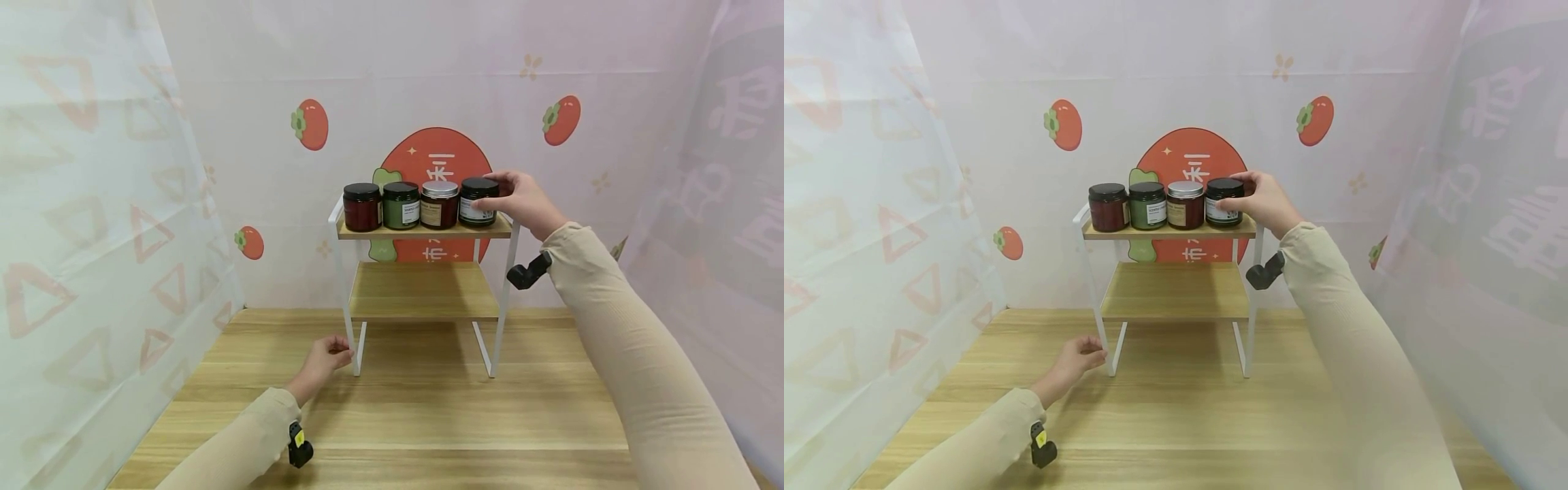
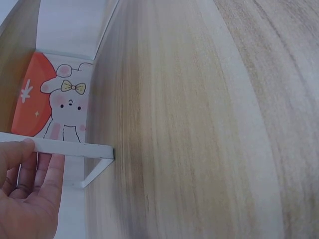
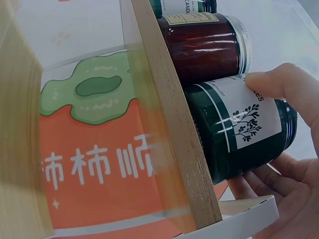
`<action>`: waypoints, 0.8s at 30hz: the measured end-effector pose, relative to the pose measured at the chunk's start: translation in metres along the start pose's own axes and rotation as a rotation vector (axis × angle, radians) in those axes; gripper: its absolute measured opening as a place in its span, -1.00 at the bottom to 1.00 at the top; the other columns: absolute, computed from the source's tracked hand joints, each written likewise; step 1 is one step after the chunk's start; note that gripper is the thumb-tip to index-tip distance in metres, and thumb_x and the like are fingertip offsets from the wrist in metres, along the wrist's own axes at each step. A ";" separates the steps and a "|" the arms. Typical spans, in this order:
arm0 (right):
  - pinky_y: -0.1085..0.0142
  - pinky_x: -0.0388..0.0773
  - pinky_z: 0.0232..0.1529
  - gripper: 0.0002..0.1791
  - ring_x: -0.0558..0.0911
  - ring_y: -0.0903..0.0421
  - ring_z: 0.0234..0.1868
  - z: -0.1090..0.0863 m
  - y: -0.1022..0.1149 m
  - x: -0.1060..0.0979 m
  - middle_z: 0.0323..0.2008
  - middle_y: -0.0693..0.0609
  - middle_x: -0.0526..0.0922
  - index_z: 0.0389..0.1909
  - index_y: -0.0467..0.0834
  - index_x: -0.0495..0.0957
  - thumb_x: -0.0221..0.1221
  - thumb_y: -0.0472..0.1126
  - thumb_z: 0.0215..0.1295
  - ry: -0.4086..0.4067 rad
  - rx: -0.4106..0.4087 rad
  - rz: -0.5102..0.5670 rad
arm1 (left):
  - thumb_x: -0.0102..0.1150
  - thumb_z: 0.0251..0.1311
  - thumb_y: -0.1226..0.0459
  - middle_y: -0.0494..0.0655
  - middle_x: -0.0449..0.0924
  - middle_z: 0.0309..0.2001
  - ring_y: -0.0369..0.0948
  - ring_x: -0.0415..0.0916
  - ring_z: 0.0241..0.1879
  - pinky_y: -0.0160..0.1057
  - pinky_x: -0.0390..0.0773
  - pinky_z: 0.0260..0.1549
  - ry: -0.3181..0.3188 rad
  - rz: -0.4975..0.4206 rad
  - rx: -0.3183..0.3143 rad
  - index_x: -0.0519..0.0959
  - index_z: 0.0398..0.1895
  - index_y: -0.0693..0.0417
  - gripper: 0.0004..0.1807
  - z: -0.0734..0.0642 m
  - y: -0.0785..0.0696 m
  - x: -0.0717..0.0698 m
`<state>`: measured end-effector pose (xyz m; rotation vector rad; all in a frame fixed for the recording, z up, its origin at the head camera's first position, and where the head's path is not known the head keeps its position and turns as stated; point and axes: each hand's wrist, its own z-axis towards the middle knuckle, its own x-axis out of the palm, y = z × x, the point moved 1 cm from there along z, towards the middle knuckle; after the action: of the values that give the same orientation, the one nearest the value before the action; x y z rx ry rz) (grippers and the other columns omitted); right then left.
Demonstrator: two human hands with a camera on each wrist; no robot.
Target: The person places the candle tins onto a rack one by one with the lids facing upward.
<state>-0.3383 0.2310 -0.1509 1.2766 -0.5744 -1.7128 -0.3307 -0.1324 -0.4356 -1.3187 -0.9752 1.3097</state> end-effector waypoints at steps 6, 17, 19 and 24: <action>0.34 0.42 -0.09 -0.31 0.50 0.24 -0.16 0.001 0.001 -0.001 -0.05 0.00 0.52 0.29 -0.24 0.32 0.34 -0.14 0.18 0.010 0.014 -0.038 | 0.10 0.23 0.54 0.07 0.52 -0.25 -0.18 0.52 -0.23 -0.22 0.69 -0.11 0.000 0.015 0.004 0.49 -0.21 0.39 -0.91 -0.001 0.000 0.001; 0.33 0.43 -0.14 -0.34 0.50 0.24 -0.20 0.002 0.002 -0.001 -0.14 0.05 0.54 0.27 -0.24 0.36 0.33 -0.13 0.17 0.017 0.024 -0.081 | 0.09 0.22 0.55 0.08 0.51 -0.27 -0.14 0.53 -0.22 -0.28 0.70 -0.15 0.000 0.011 0.006 0.48 -0.21 0.42 -0.91 -0.001 0.000 0.000; 0.32 0.43 -0.15 -0.34 0.49 0.24 -0.20 0.002 0.002 -0.001 -0.13 0.04 0.53 0.27 -0.24 0.35 0.33 -0.13 0.18 0.016 0.025 -0.088 | 0.10 0.23 0.55 0.09 0.51 -0.26 -0.15 0.52 -0.22 -0.28 0.70 -0.15 0.003 0.014 0.010 0.48 -0.21 0.43 -0.90 -0.001 0.000 0.000; 0.29 0.42 -0.10 -0.33 0.48 0.22 -0.18 0.002 0.002 -0.001 -0.08 -0.02 0.53 0.27 -0.24 0.34 0.32 -0.11 0.19 0.024 0.031 -0.102 | 0.11 0.22 0.55 0.09 0.51 -0.25 -0.16 0.51 -0.22 -0.25 0.70 -0.12 0.000 0.004 0.003 0.47 -0.20 0.45 -0.89 -0.002 -0.002 0.000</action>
<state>-0.3391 0.2303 -0.1482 1.3675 -0.5314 -1.7757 -0.3288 -0.1318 -0.4337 -1.3188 -0.9706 1.3143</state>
